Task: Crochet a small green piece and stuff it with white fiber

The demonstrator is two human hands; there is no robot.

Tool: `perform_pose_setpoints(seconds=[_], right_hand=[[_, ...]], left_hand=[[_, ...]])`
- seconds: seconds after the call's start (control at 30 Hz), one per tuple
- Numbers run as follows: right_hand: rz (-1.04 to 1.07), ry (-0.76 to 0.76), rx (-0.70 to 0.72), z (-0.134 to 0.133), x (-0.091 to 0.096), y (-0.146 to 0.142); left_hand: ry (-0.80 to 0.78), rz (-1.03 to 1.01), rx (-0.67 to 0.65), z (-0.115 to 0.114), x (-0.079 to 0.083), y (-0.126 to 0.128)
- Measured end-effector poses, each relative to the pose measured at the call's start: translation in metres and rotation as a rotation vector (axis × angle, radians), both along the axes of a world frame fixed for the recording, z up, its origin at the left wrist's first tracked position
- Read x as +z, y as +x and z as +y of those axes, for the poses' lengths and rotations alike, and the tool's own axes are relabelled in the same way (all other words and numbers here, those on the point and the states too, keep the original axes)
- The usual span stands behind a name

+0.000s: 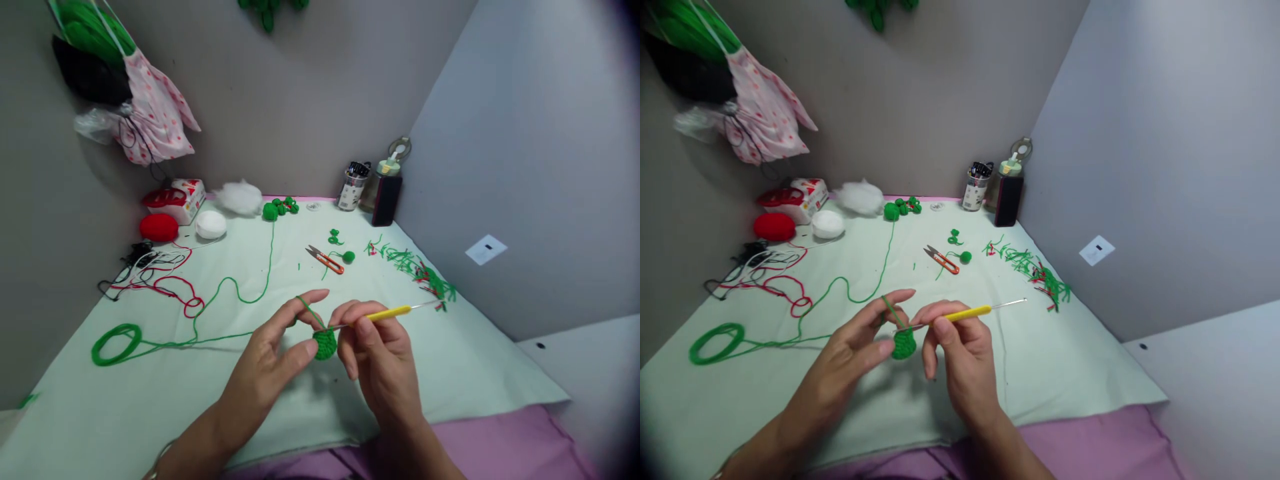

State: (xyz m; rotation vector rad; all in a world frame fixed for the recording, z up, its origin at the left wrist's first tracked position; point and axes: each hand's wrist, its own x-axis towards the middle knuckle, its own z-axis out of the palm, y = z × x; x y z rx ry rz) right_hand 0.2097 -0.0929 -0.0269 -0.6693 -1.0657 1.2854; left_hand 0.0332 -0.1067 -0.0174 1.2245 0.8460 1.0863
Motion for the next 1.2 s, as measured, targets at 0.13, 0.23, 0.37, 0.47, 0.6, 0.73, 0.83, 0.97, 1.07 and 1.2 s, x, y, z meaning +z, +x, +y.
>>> perform_pose_setpoints(seconds=[0.13,0.23,0.37,0.47,0.6,0.73,0.83,0.97,1.07,1.2], right_hand=[[-0.006,-0.003,0.009,0.0,0.0,-0.001],[-0.006,-0.01,0.019,0.001,0.001,0.0],[-0.007,0.009,0.078,0.003,0.001,0.003],[-0.06,0.043,0.099,0.003,0.001,0.005],[-0.255,0.201,-0.029,-0.002,0.002,0.006],[-0.557,0.547,-0.196,-0.008,0.003,0.003],[-0.712,0.723,-0.258,-0.01,0.002,0.001],[-0.818,0.783,-0.357,-0.009,-0.003,-0.001],[-0.984,0.909,-0.446,-0.009,-0.007,-0.002],[-0.835,0.823,-0.41,-0.008,-0.006,-0.001]], left_hand=[[-0.037,-0.013,0.001,0.001,0.001,-0.001],[-0.085,-0.029,0.037,0.001,0.0,0.0],[-0.107,-0.043,0.077,0.001,0.0,-0.002],[-0.117,-0.045,0.098,0.001,0.001,-0.005],[-0.099,-0.005,0.127,0.002,0.001,-0.006],[-0.081,0.049,0.179,0.001,-0.002,-0.004],[-0.055,0.095,0.262,-0.002,-0.002,0.0],[-0.072,0.071,0.373,-0.005,0.002,0.007],[-0.232,-0.148,0.289,-0.004,0.007,0.01],[-0.46,-0.396,0.104,0.001,0.012,0.006]])
